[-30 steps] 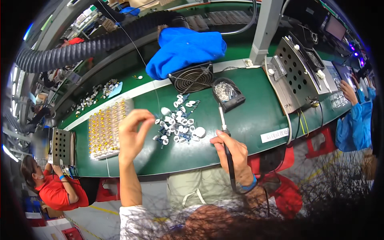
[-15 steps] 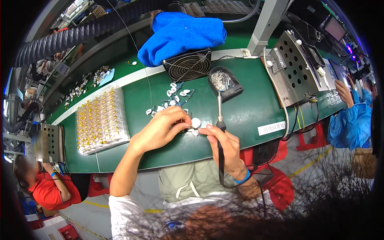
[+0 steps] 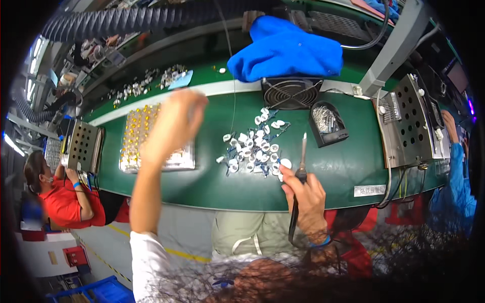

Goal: Soldering small electronic components onto an assembly at a factory workstation.

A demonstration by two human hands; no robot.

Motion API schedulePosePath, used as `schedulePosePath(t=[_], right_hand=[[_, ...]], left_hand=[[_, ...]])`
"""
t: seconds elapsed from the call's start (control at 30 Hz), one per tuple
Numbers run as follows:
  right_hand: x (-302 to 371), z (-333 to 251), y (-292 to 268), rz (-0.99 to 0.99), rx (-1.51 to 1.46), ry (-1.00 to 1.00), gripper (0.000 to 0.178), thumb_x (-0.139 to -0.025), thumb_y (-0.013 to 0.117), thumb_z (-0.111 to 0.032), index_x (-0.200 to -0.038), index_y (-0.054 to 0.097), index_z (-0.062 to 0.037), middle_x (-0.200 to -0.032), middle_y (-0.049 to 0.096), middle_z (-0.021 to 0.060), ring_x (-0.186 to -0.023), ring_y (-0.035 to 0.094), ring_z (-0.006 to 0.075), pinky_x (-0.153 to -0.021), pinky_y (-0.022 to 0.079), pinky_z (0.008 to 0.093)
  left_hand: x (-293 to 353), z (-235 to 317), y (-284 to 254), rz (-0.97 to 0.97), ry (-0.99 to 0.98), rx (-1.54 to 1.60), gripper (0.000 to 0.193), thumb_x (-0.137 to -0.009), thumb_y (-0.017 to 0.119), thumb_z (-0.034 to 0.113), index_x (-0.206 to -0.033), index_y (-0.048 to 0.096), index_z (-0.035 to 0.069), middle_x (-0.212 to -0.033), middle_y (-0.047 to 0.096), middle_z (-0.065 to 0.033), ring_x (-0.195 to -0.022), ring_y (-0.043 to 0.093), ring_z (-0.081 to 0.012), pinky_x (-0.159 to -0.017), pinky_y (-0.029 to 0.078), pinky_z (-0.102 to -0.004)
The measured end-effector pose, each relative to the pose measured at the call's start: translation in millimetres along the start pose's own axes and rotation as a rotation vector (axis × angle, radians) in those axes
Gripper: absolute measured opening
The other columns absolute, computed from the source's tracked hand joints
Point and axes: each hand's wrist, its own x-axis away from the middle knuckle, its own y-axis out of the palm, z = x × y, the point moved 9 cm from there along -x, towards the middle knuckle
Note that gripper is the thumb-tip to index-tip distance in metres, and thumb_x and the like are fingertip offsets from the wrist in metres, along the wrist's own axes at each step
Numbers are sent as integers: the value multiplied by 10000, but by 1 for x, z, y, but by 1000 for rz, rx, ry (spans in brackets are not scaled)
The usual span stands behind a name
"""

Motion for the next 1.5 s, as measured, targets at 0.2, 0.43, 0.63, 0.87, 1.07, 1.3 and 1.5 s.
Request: schedulePosePath(t=[0.2,0.43,0.63,0.87,1.07,1.3,1.5], right_hand=[[5,10,-10,117,-83,52,282,-901,706,16,-1160,607,-38,-1238,739,166,-879,680,346,-767,548,400],[9,13,-31,250,-54,32,302,-867,739,22,-1132,599,-14,-1218,748,155,-706,623,269,-638,525,354],[16,27,-34,359,-167,112,413,-759,774,47,-1144,649,-34,-1228,740,135,-799,675,261,-675,565,354],[28,19,-36,380,-62,12,360,-842,723,84,-1178,599,38,-1129,758,205,-779,719,336,-694,564,383],[17,14,-30,334,-105,-23,381,-851,712,102,-1204,582,43,-1143,753,215,-791,712,336,-682,555,384],[12,19,-25,308,-157,55,373,-857,712,91,-1209,600,41,-1113,764,206,-875,740,359,-781,577,398],[19,17,-24,242,-42,119,250,-973,644,-41,-1219,608,-44,-1141,771,91,-830,698,254,-776,551,367]], left_hand=[[-112,-71,86,-143,190,-102,327,-910,637,58,-1230,675,3,-1222,699,-217,-1171,632,-428,-1015,517,-479],[-162,-104,174,-139,362,-4,731,-807,770,184,-1481,536,26,-1522,545,-160,-1432,493,-285,-1228,346,-380],[-152,-79,122,-157,310,334,573,-740,787,93,-1294,679,-2,-1265,721,-166,-1172,691,-269,-1049,505,-387],[-104,-82,57,-92,-163,385,314,-891,712,-30,-1204,684,-42,-1128,744,-107,-1063,714,-168,-939,570,-300],[23,-23,8,71,-193,603,339,-888,743,-77,-1211,667,-9,-1230,669,-102,-1113,696,-210,-951,597,-320],[100,34,36,49,-91,204,365,-817,807,-67,-1157,725,36,-1169,734,-109,-981,734,-203,-812,633,-294],[110,57,17,66,54,103,369,-792,840,-18,-1136,713,21,-1150,727,-150,-1042,720,-330,-891,591,-396]])
